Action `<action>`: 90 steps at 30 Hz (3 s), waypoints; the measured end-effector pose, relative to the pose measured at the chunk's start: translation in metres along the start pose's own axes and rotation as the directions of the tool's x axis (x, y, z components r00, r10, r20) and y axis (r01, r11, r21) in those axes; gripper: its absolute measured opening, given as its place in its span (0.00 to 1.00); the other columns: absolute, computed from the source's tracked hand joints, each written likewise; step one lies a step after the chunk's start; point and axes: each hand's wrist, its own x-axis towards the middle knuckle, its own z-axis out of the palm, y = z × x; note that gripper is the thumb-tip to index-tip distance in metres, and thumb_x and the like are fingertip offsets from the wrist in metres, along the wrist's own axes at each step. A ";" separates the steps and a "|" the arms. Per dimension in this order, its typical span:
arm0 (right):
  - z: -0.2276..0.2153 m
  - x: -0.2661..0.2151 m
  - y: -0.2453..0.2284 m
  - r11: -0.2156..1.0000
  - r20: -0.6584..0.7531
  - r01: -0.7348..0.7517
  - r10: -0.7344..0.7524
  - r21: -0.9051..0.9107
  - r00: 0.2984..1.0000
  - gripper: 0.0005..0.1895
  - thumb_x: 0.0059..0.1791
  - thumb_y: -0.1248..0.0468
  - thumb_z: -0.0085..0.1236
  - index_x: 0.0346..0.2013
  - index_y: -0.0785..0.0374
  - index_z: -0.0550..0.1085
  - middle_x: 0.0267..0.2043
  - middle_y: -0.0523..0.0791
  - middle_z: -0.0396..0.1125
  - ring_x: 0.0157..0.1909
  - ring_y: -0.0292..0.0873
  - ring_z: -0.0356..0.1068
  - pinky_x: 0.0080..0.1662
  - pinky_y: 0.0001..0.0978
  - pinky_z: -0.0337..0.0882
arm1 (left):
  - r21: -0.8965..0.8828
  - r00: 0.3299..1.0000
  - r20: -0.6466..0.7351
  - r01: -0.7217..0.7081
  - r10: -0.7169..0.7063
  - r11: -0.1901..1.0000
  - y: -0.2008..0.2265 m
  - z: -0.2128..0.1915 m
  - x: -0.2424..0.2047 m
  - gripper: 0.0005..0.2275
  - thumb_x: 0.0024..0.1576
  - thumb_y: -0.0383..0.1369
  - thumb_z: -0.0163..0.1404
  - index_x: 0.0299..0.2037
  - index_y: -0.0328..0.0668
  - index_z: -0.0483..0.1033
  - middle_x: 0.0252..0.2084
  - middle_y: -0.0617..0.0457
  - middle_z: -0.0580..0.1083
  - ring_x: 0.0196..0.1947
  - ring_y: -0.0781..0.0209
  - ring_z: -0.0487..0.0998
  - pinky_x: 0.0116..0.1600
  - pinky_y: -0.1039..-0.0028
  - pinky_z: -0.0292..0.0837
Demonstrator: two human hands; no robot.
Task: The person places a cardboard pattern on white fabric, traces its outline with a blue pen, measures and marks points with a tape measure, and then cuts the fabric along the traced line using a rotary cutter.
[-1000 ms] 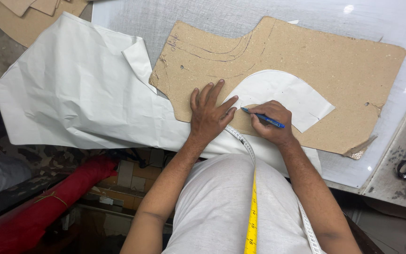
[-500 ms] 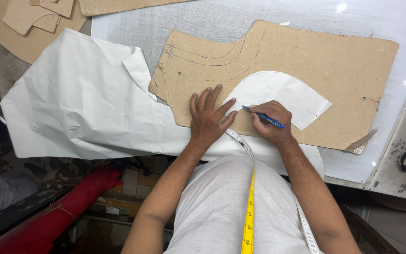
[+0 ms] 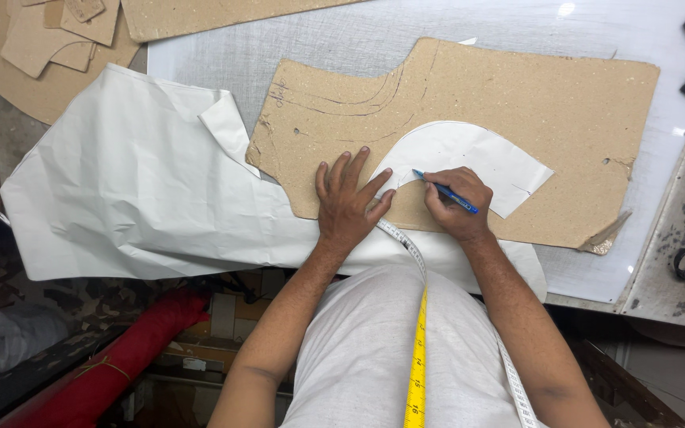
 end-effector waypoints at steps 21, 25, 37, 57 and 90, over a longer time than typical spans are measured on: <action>-0.018 -0.014 -0.001 0.998 0.024 -0.026 0.024 0.062 0.999 0.08 0.46 0.72 0.61 0.40 0.63 0.80 0.37 0.46 0.77 0.39 0.38 0.77 0.41 0.28 0.78 | 0.067 0.983 0.119 -0.150 0.141 0.986 0.018 -0.008 -0.001 0.16 0.66 0.50 0.56 0.53 0.50 0.80 0.56 0.56 0.71 0.64 0.56 0.66 0.74 0.45 0.48; -0.019 -0.012 0.005 0.995 0.027 -0.089 0.088 0.053 0.996 0.08 0.45 0.71 0.62 0.39 0.63 0.80 0.34 0.46 0.76 0.36 0.37 0.76 0.38 0.28 0.77 | 0.107 0.970 0.200 -0.163 0.140 0.981 0.012 -0.009 0.025 0.23 0.60 0.52 0.53 0.65 0.62 0.71 0.71 0.46 0.60 0.73 0.48 0.56 0.75 0.40 0.38; -0.018 -0.010 0.021 0.992 0.094 -0.038 0.027 0.117 0.995 0.07 0.44 0.72 0.63 0.36 0.61 0.80 0.38 0.46 0.78 0.41 0.40 0.79 0.45 0.32 0.79 | 0.036 0.949 0.301 -0.111 0.095 0.993 0.005 -0.005 0.027 0.30 0.61 0.56 0.49 0.74 0.71 0.58 0.79 0.42 0.47 0.79 0.42 0.43 0.76 0.34 0.28; -0.015 -0.009 0.024 0.996 0.103 -0.017 0.008 0.090 0.995 0.05 0.46 0.71 0.64 0.36 0.61 0.79 0.37 0.46 0.78 0.41 0.40 0.79 0.45 0.31 0.80 | 0.030 0.957 0.272 -0.119 0.106 0.992 0.003 -0.003 0.027 0.31 0.61 0.57 0.50 0.74 0.72 0.57 0.79 0.43 0.47 0.79 0.43 0.43 0.77 0.34 0.29; -0.009 -0.005 0.011 0.969 -0.157 -0.234 0.244 0.075 0.957 0.06 0.52 0.72 0.62 0.44 0.68 0.79 0.42 0.50 0.76 0.43 0.39 0.77 0.44 0.26 0.79 | 0.001 0.954 0.273 -0.126 0.121 0.992 0.002 0.002 0.023 0.30 0.60 0.56 0.51 0.73 0.66 0.61 0.79 0.49 0.49 0.79 0.46 0.45 0.77 0.34 0.29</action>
